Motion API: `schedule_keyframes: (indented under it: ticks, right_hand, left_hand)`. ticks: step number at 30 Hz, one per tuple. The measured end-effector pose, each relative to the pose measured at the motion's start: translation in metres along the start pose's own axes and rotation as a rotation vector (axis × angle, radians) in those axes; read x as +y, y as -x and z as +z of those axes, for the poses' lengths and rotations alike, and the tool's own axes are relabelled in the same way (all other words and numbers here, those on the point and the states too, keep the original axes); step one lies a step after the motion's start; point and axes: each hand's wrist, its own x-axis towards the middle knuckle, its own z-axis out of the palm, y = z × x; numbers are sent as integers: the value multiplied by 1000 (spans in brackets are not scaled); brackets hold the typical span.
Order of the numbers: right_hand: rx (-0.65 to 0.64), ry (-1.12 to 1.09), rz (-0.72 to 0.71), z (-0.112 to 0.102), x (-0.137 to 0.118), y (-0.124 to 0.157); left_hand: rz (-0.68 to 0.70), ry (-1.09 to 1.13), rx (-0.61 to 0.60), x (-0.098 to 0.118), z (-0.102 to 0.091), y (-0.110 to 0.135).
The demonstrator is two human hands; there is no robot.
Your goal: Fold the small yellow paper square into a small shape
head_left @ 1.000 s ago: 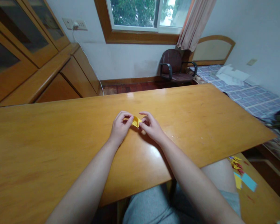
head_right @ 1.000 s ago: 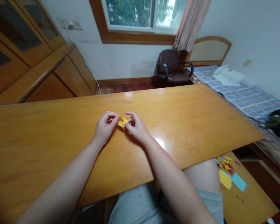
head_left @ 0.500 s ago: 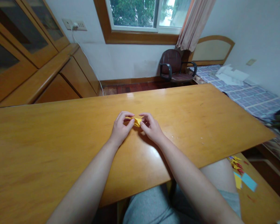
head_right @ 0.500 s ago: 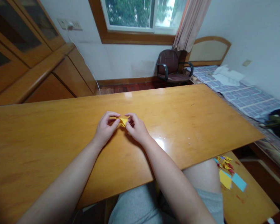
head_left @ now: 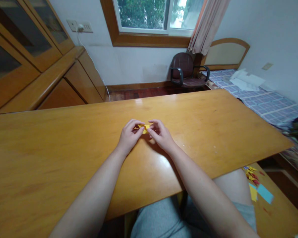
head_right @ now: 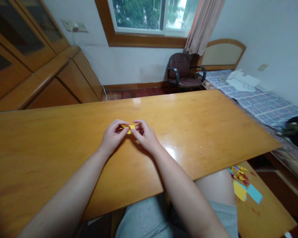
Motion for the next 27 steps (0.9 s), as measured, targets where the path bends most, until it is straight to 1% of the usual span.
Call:
schedule_keyframes:
  ticks: [4, 9, 13, 16, 18, 23, 27]
  right_hand:
    - [-11, 5, 8, 1, 0, -1]
    - [55, 41, -24, -1, 0, -2]
    - [103, 58, -42, -2, -2, -2]
    - [119, 98, -57, -4, -7, -2]
    - [105, 149, -81, -5, -11, -2]
    - [136, 172, -98, -6, -18, -2]
    - [144, 152, -88, -6, -15, -2]
  left_hand:
    - [2, 15, 17, -1, 0, 0]
    - [-11, 59, -8, -3, 0, 0]
    - [-90, 226, -20, -4, 2, 0]
    - [-159, 352, 12, -5, 4, 0]
    - [-200, 411, 35, -5, 5, 0]
    - [-234, 468, 58, -3, 5, 0]
    - [-230, 481, 68, 0, 5, 0]
